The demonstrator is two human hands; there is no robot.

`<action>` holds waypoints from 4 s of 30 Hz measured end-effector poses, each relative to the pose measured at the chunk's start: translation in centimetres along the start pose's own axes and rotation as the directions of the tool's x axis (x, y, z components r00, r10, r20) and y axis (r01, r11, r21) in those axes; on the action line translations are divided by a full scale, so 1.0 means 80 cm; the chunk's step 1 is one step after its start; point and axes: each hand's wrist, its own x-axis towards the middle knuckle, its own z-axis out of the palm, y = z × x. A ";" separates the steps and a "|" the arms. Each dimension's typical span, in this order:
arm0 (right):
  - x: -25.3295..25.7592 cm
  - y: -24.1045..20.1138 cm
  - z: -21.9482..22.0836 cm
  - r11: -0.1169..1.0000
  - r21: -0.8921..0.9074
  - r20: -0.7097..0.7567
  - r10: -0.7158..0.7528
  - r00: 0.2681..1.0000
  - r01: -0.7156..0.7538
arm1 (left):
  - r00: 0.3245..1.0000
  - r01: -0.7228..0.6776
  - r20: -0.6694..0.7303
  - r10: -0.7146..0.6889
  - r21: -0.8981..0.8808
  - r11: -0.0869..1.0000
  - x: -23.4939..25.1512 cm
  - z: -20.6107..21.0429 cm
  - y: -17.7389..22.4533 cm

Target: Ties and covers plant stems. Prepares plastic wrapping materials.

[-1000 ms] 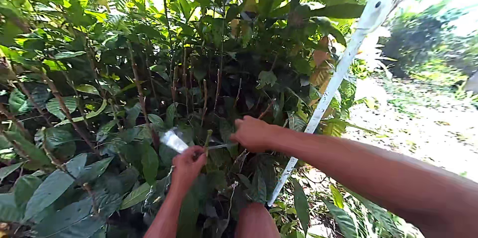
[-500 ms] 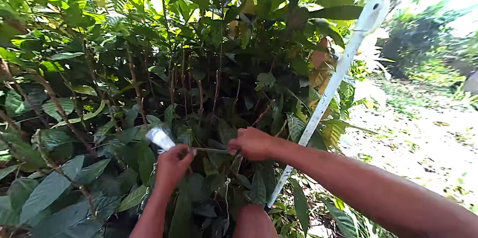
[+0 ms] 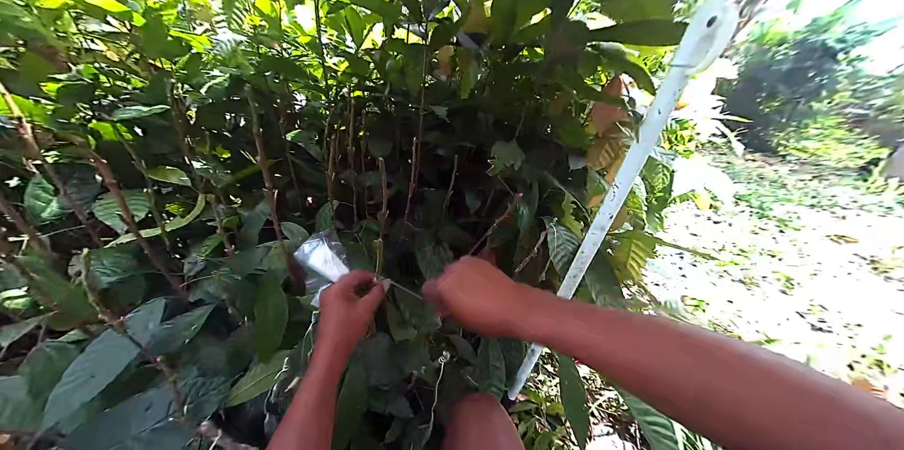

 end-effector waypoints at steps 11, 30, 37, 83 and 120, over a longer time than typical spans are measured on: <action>-0.006 -0.050 -0.060 0.996 0.033 -0.028 -0.088 0.996 0.089 | 0.991 -0.093 0.100 0.086 0.060 0.994 -0.008 0.019 0.017; 0.021 0.016 -0.112 0.992 0.087 -0.135 -0.076 0.988 0.088 | 0.960 -0.160 0.265 0.087 0.270 0.949 0.017 0.033 0.052; -0.013 0.004 -0.093 0.987 0.154 -0.136 -0.013 0.991 0.034 | 0.990 -0.138 0.035 0.134 0.177 0.974 0.030 0.017 0.046; 0.028 0.005 -0.099 0.964 -0.265 -0.280 -0.097 0.955 0.020 | 0.992 -0.091 0.052 0.116 -0.342 0.935 0.028 0.049 0.073; 0.001 -0.035 0.008 0.823 0.341 -0.532 -0.229 0.815 0.454 | 0.997 -0.068 -0.041 0.064 -0.094 0.993 0.043 -0.008 0.068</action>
